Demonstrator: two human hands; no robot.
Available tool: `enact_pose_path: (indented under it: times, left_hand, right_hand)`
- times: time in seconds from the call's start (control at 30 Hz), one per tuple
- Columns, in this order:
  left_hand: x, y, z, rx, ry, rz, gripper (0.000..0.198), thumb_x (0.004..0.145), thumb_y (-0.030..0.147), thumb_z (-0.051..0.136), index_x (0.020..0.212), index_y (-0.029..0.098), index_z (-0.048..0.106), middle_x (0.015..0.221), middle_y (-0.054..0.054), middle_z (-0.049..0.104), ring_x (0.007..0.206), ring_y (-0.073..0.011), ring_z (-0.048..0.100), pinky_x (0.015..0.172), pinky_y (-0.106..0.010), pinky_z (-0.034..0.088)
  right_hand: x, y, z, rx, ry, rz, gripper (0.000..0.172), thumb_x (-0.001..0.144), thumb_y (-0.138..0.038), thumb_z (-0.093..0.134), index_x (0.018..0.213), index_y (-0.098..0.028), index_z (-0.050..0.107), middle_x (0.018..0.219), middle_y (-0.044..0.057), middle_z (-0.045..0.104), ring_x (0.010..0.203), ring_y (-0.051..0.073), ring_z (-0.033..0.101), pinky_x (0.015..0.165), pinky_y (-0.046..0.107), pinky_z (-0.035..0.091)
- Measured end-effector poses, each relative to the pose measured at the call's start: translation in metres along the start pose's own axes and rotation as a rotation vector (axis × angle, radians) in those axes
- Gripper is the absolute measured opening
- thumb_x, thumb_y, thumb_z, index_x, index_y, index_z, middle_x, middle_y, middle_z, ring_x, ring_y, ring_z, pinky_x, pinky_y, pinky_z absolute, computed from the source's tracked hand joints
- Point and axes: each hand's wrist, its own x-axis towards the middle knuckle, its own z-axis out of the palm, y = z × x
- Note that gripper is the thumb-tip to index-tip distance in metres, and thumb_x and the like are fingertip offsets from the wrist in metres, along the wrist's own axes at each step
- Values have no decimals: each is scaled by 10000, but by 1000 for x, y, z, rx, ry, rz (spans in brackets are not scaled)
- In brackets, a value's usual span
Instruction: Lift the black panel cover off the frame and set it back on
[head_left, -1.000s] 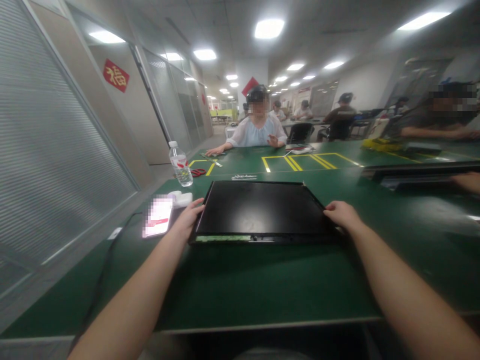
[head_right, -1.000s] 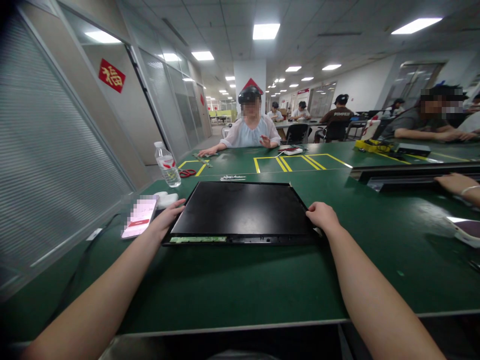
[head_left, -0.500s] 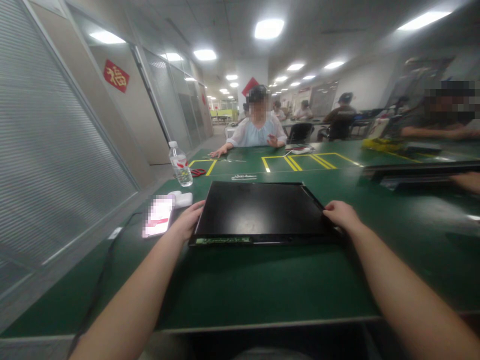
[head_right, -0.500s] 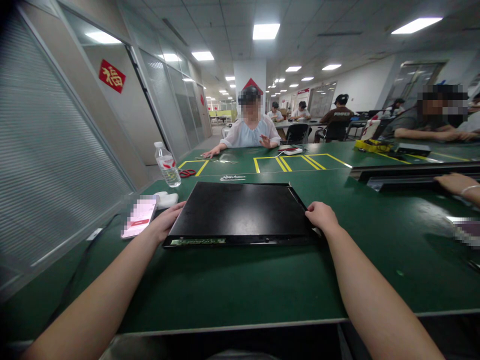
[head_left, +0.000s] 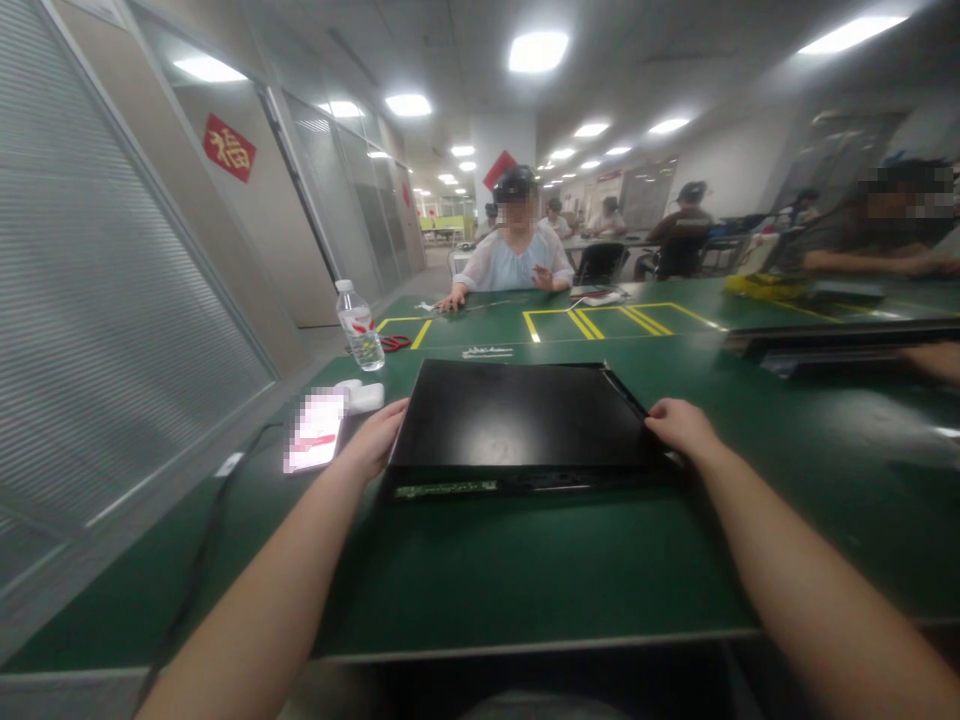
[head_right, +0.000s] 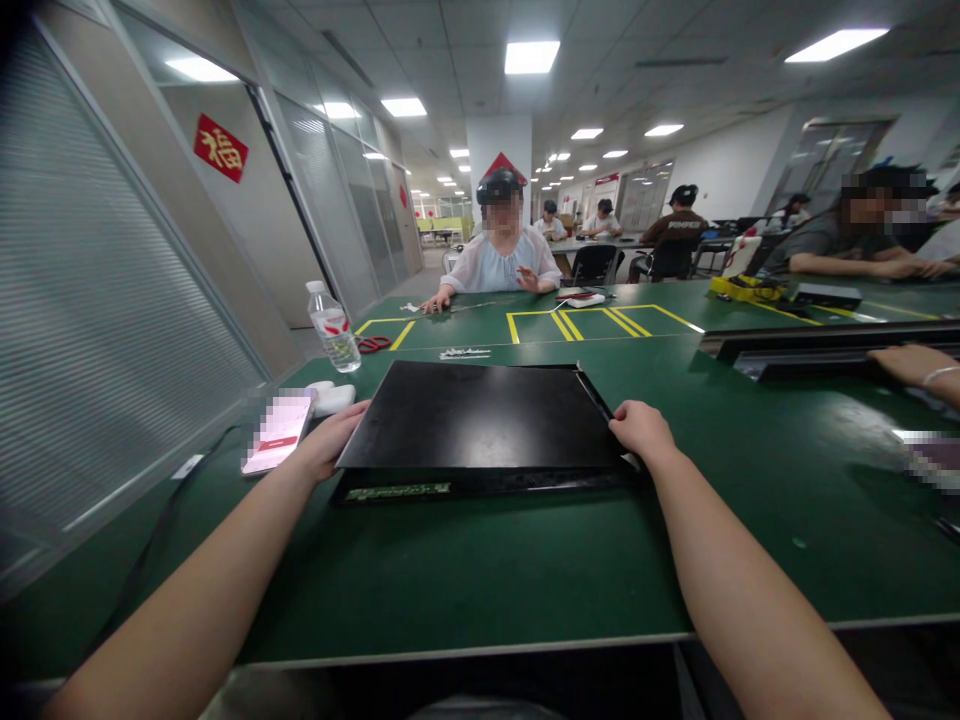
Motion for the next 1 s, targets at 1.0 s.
enact_pose_path:
  times: [1.0]
  left_hand:
    - [-23, 6, 13, -130, -167, 288, 726, 616, 231, 813, 1333, 191, 704, 1099, -87, 799, 958, -311, 745, 798, -358, 591]
  right_hand:
    - [4, -2, 7, 389, -15, 27, 290, 846, -247, 559, 1024, -235, 788, 1026, 69, 766, 953, 238, 689, 791, 305, 523]
